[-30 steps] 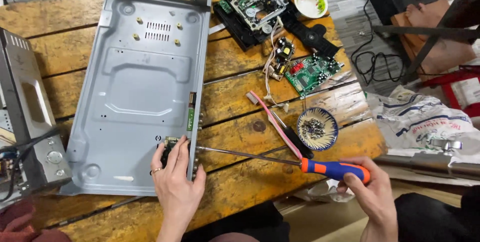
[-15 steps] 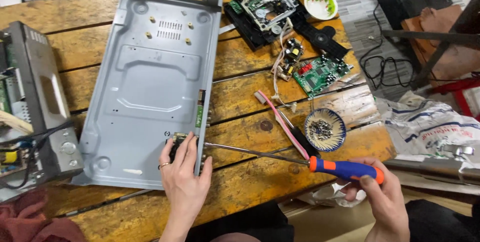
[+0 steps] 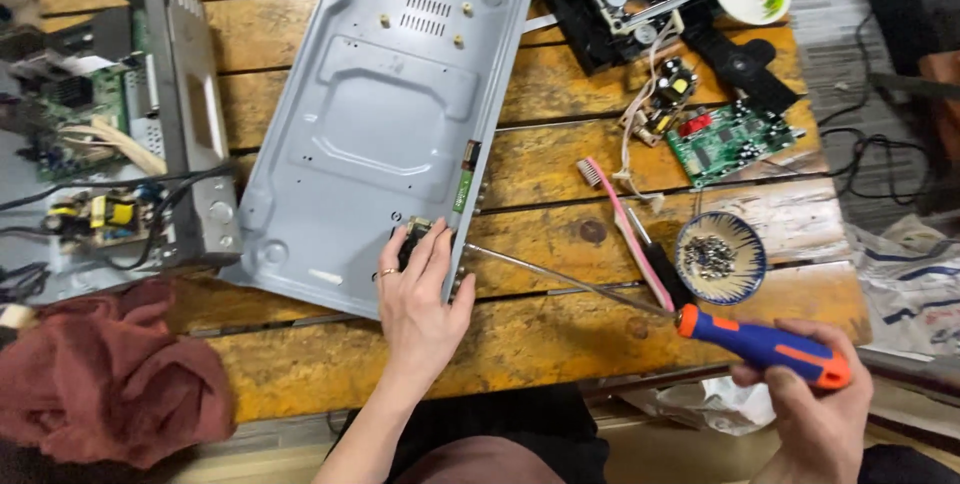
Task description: Repairing an electronic device by using a screwdriver to manipulate screws on a circuit board.
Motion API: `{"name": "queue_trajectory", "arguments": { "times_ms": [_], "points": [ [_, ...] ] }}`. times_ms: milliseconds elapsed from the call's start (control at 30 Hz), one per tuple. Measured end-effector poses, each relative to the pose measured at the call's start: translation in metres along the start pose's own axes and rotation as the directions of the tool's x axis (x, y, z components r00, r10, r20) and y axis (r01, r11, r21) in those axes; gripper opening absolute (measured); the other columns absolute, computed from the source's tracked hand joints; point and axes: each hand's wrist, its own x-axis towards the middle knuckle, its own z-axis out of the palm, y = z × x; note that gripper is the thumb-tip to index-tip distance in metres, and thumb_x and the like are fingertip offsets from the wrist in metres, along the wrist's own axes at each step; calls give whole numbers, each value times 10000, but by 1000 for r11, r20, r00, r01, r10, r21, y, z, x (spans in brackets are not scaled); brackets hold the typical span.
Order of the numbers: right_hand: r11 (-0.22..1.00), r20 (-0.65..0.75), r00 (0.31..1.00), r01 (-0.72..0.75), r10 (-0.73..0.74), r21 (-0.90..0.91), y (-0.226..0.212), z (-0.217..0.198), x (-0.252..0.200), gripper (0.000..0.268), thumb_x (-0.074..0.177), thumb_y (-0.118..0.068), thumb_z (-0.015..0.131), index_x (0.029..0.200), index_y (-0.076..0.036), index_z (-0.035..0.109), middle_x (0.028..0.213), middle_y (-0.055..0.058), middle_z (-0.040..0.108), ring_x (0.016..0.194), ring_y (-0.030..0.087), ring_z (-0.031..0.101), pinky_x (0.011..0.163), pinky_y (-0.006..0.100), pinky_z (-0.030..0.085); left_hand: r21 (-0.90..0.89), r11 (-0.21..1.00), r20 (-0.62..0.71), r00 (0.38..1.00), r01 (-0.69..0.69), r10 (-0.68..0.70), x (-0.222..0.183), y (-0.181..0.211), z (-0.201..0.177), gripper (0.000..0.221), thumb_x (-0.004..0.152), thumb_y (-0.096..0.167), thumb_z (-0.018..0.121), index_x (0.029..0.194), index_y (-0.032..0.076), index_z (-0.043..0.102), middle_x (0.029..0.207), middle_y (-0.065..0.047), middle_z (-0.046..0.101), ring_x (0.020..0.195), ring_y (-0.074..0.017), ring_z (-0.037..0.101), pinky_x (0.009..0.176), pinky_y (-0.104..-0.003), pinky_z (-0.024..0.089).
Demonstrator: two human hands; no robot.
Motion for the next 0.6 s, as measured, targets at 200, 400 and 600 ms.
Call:
{"name": "queue_trajectory", "arguments": {
  "times_ms": [200, 400, 600],
  "points": [
    [998, 41, 997, -59, 59, 6, 76, -31, 38, 427, 885, -343, 696, 1085, 19, 593, 814, 133, 587, 461, 278, 624, 405, 238, 479, 4, 1000, 40, 999, 24, -24, -2, -2, 2, 595, 753, 208, 733, 1320, 70, 620, 1398, -16, 618, 1328, -416, 431, 1059, -527, 414],
    [973, 76, 990, -103, 121, -207, 25, -23, 16, 502, 796, 60, 526, 1288, 10, 616, 873, 214, 631, 564, 294, 620, 606, 302, 509, 6, 1000, 15, 1000, 14, -14, 1, 1, 0, 547, 732, 188, 750, 1256, 72, 645, 1355, -39, 645, 1308, -409, 461, 1100, -490, 392],
    [1000, 93, 996, -16, 14, 25, 37, -18, 18, 484, 848, -344, 651, 1158, 10, 538, 763, 185, 571, 537, 269, 633, 379, 216, 409, 4, 999, 45, 998, 48, -48, -1, 0, 1, 578, 746, 190, 751, 1299, 75, 628, 1384, -31, 630, 1321, -426, 435, 989, -549, 465]
  ]
}}
